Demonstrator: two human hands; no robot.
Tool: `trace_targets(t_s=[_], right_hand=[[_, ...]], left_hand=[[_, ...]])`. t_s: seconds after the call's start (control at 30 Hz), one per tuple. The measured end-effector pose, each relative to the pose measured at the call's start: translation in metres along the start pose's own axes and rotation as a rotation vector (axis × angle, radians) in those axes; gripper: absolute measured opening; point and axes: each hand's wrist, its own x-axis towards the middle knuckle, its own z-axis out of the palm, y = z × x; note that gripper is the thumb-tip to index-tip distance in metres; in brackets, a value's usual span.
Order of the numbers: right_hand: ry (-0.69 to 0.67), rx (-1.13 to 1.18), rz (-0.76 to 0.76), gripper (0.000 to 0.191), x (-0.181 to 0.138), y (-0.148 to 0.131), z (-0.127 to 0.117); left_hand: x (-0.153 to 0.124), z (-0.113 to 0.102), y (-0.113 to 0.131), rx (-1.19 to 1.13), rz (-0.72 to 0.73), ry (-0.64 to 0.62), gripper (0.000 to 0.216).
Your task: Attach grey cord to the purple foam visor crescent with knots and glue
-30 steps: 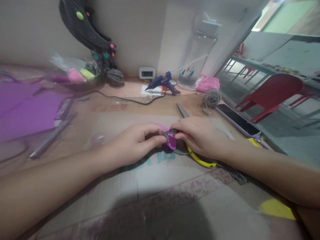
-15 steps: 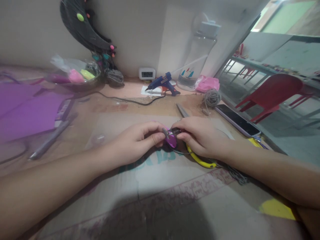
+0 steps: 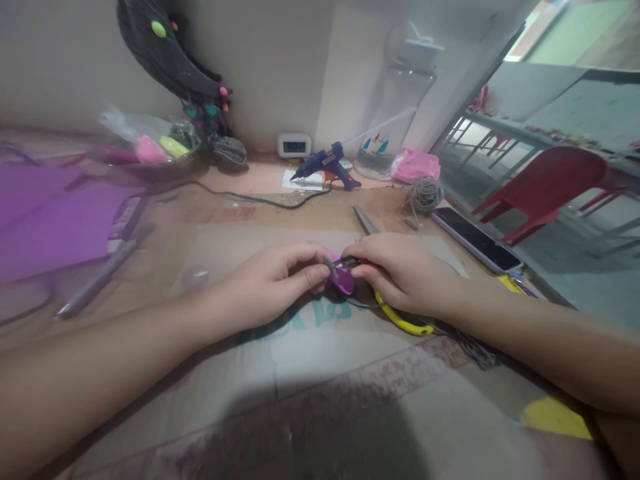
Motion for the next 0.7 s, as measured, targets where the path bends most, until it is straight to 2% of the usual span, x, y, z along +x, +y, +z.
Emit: trace_targets(t_s=[0.23,0.47,0.63,0.7], right_hand=[[0.006,-0.031,0.007,0.035,0.0018,0.0002,0.0005],[0.068,0.068,0.044,0.036,0.0010,0.0011,-0.0009],[0.011,0.118,0.104,0.038,0.0021,0.0027,0.0001],[-0.027,0.128,0.105,0.032,0.0031,0.0032,0.0017]], left_hand=[[0.0001,0.0003,0.0004,-0.009,0.001,0.001,0.022],[0.0017,0.0024,-0.0021,-0.108,0.013,0.034,0.022],[0.0015,0.0040,-0.0037,-0.305,0.035,0.076,0.022],[0.0012,0.0046,-0.0037,-0.311,0.017,0.068,0.021]])
